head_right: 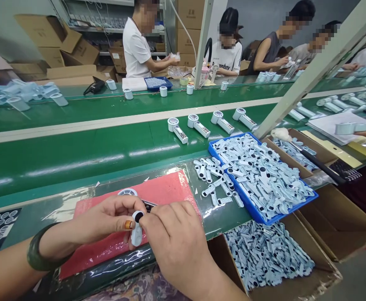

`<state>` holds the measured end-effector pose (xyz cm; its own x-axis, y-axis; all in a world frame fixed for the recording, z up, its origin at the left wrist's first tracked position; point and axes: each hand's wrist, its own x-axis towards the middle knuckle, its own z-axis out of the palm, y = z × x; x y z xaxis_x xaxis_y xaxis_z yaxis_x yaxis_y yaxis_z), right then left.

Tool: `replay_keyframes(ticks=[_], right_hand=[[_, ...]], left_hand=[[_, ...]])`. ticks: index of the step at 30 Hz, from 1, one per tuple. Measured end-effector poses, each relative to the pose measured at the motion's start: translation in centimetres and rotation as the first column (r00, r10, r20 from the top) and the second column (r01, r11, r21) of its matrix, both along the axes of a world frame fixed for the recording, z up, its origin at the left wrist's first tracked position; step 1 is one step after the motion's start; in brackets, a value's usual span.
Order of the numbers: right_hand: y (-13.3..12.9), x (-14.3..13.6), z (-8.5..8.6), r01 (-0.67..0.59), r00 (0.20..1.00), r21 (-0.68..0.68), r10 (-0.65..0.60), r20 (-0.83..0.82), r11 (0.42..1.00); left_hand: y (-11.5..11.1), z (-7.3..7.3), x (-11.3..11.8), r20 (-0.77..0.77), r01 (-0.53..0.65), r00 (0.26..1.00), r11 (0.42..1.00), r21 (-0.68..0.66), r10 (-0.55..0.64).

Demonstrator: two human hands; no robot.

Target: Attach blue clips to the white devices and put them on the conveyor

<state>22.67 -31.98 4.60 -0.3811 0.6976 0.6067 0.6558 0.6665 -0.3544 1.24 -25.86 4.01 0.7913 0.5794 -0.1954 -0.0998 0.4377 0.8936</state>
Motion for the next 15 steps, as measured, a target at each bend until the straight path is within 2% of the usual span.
replay_keyframes(ticks=[7, 15], right_hand=[[0.14, -0.09, -0.17, -0.015, 1.000, -0.022, 0.015, 0.022, 1.000], [0.32, 0.28, -0.69, -0.052, 0.995, -0.050, 0.056, 0.077, 0.997]], left_hand=[[0.28, 0.05, -0.01, -0.045, 0.052, 0.998, 0.999, -0.012, -0.053], [0.27, -0.55, -0.08, -0.024, 0.100, 0.994, 0.990, -0.099, -0.103]])
